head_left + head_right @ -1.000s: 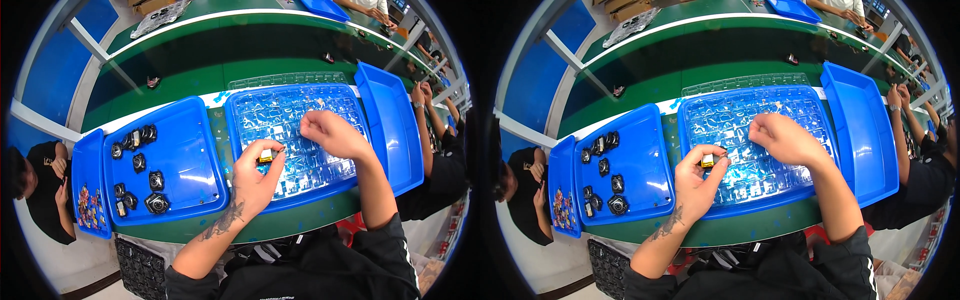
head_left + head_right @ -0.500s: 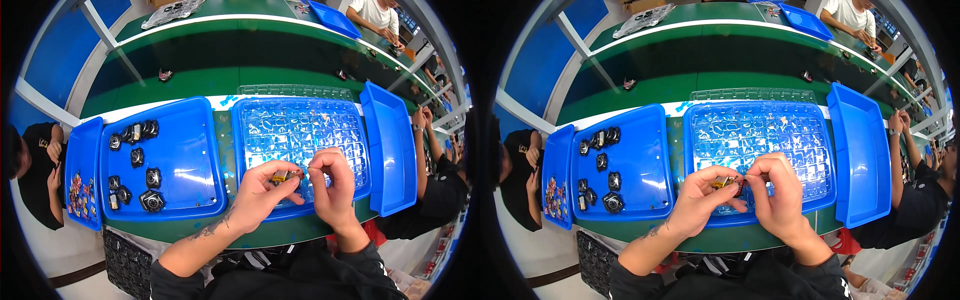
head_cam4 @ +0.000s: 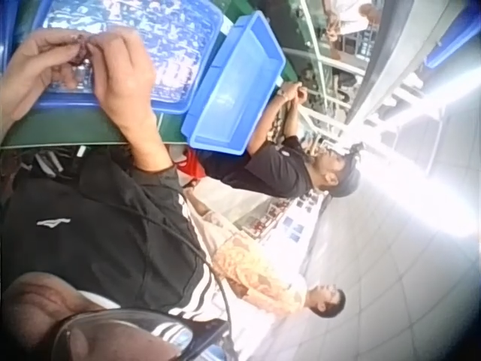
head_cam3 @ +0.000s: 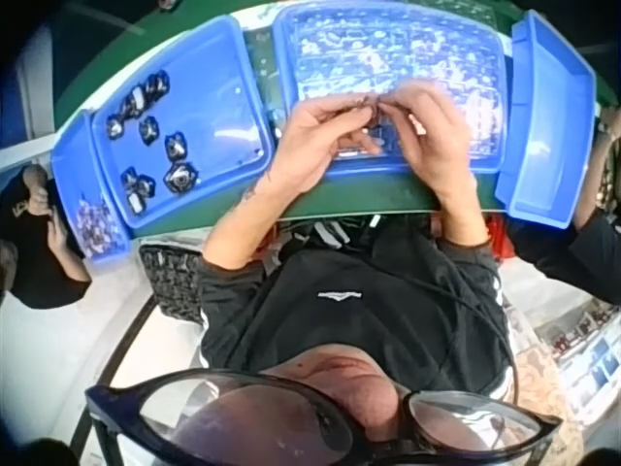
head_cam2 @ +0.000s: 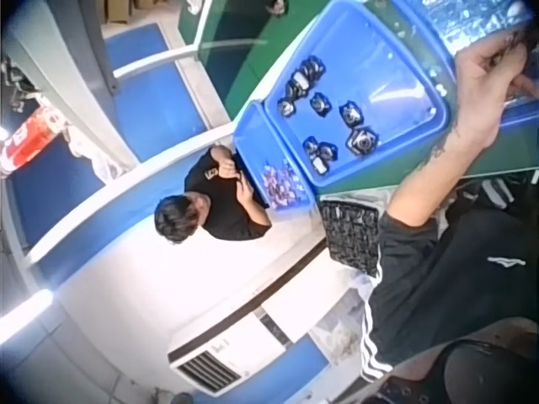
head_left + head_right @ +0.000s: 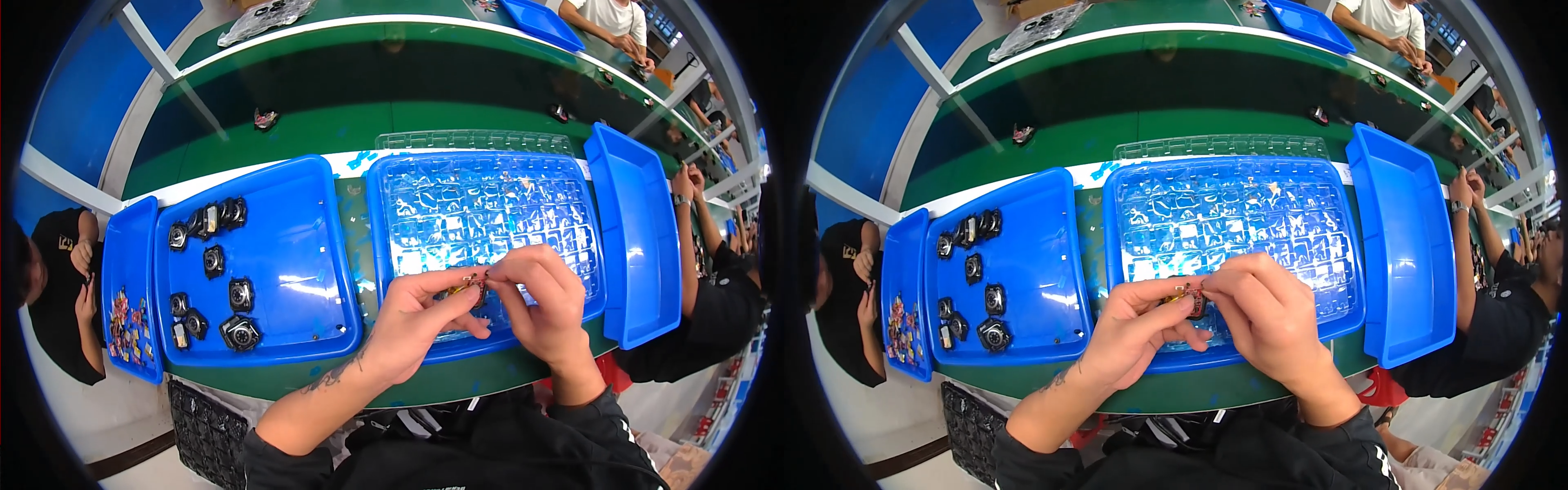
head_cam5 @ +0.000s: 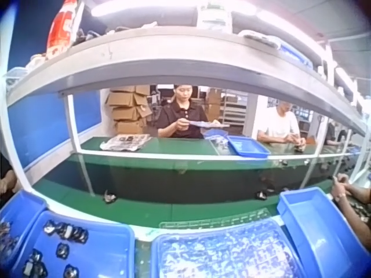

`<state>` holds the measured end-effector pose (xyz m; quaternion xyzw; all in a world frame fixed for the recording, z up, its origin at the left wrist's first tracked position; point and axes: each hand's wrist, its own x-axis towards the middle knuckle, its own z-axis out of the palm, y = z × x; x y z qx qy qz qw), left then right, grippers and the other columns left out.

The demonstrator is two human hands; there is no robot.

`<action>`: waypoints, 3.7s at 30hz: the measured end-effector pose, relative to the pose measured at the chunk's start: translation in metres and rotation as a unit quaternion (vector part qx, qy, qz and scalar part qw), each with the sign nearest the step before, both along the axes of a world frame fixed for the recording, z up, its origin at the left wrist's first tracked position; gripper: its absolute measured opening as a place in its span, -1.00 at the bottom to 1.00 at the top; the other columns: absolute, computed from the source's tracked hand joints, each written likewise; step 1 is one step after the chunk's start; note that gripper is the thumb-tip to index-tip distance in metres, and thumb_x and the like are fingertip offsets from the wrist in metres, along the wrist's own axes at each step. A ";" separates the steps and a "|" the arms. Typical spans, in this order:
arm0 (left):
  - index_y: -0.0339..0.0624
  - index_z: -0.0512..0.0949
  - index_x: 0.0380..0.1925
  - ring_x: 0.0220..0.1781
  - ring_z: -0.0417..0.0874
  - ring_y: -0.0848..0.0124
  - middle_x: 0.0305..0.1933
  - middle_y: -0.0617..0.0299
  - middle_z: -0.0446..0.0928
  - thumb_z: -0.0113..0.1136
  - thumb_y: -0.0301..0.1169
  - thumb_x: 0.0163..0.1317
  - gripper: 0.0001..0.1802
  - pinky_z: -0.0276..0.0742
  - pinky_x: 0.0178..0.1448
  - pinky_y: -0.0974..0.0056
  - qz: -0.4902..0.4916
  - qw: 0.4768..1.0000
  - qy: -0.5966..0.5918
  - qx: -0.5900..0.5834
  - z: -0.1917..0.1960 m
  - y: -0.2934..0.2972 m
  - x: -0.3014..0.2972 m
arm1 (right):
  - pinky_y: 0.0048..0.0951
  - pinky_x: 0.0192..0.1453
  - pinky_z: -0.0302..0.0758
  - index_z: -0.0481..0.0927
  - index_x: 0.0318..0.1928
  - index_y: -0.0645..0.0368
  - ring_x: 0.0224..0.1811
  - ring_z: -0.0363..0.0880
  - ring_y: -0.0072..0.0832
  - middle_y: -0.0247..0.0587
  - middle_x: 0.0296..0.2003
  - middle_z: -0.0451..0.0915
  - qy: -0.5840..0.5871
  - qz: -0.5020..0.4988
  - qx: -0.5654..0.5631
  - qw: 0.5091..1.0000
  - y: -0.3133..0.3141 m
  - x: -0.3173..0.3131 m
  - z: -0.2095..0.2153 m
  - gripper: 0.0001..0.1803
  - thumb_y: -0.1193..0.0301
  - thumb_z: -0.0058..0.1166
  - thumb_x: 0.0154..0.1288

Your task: Assembling small electronic components at a workshop workbench alongside other workers.

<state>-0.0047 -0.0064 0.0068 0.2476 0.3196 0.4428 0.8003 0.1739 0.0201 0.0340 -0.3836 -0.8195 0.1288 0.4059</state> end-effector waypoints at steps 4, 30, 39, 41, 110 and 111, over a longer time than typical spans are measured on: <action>-0.38 0.50 0.14 -0.32 0.71 0.36 -0.11 0.12 0.58 0.14 -0.44 0.37 -0.62 0.66 -0.11 0.29 -0.003 1.000 -0.020 0.004 -0.001 0.001 -0.001 | -0.40 -0.38 0.54 0.60 -0.33 0.26 -0.40 0.63 -0.30 -0.16 -0.38 0.59 0.008 -0.009 -0.007 1.000 -0.002 -0.001 0.001 -0.80 0.72 0.26 -0.01; -0.30 0.53 0.13 -0.30 0.72 0.50 -0.10 0.19 0.49 0.11 -0.51 0.37 -0.66 0.50 -0.24 0.53 0.041 0.979 0.146 0.137 -0.002 -0.005 0.008 | -0.47 -0.38 0.51 0.63 -0.35 0.29 -0.39 0.60 -0.36 -0.13 -0.40 0.59 0.039 -0.039 -0.026 0.998 -0.013 -0.011 0.000 -0.79 0.76 0.25 -0.04; -0.36 0.49 0.16 -0.24 0.69 0.50 0.05 0.10 0.46 0.08 -0.59 0.35 -0.63 0.61 -0.18 0.51 0.059 0.973 0.156 0.162 0.001 -0.009 0.010 | -0.45 -0.36 0.51 0.64 -0.35 0.28 -0.39 0.61 -0.35 -0.15 -0.41 0.59 0.028 -0.072 0.004 0.997 -0.014 -0.016 -0.004 -0.76 0.78 0.26 -0.08; -0.37 0.49 0.15 -0.24 0.69 0.51 0.05 0.10 0.46 0.08 -0.59 0.35 -0.63 0.61 -0.18 0.52 0.058 0.972 0.160 0.161 0.000 -0.009 0.011 | -0.45 -0.36 0.51 0.64 -0.35 0.28 -0.39 0.61 -0.35 -0.15 -0.41 0.59 0.024 -0.071 0.005 0.997 -0.014 -0.015 -0.004 -0.76 0.78 0.27 -0.08; -0.22 0.08 0.32 0.01 0.69 0.17 0.29 -0.28 0.31 0.05 -0.72 0.25 -0.33 0.61 0.05 0.25 0.195 0.921 0.239 0.239 0.021 -0.015 -0.007 | -0.60 -0.34 0.50 0.43 0.16 0.29 -0.44 0.51 -0.62 -0.25 -0.39 0.60 0.123 0.060 -0.417 0.899 0.105 -0.018 0.028 -0.47 0.66 0.14 0.13; -0.29 0.19 0.24 -0.05 0.71 0.15 0.20 -0.25 0.39 0.03 -0.72 0.25 -0.46 0.62 0.04 0.25 0.221 0.855 0.288 0.372 0.027 -0.016 -0.021 | -0.58 -0.36 0.47 0.42 0.17 0.29 -0.45 0.51 -0.61 -0.23 -0.40 0.60 0.112 0.023 -0.426 0.897 0.140 -0.022 0.025 -0.47 0.65 0.15 0.13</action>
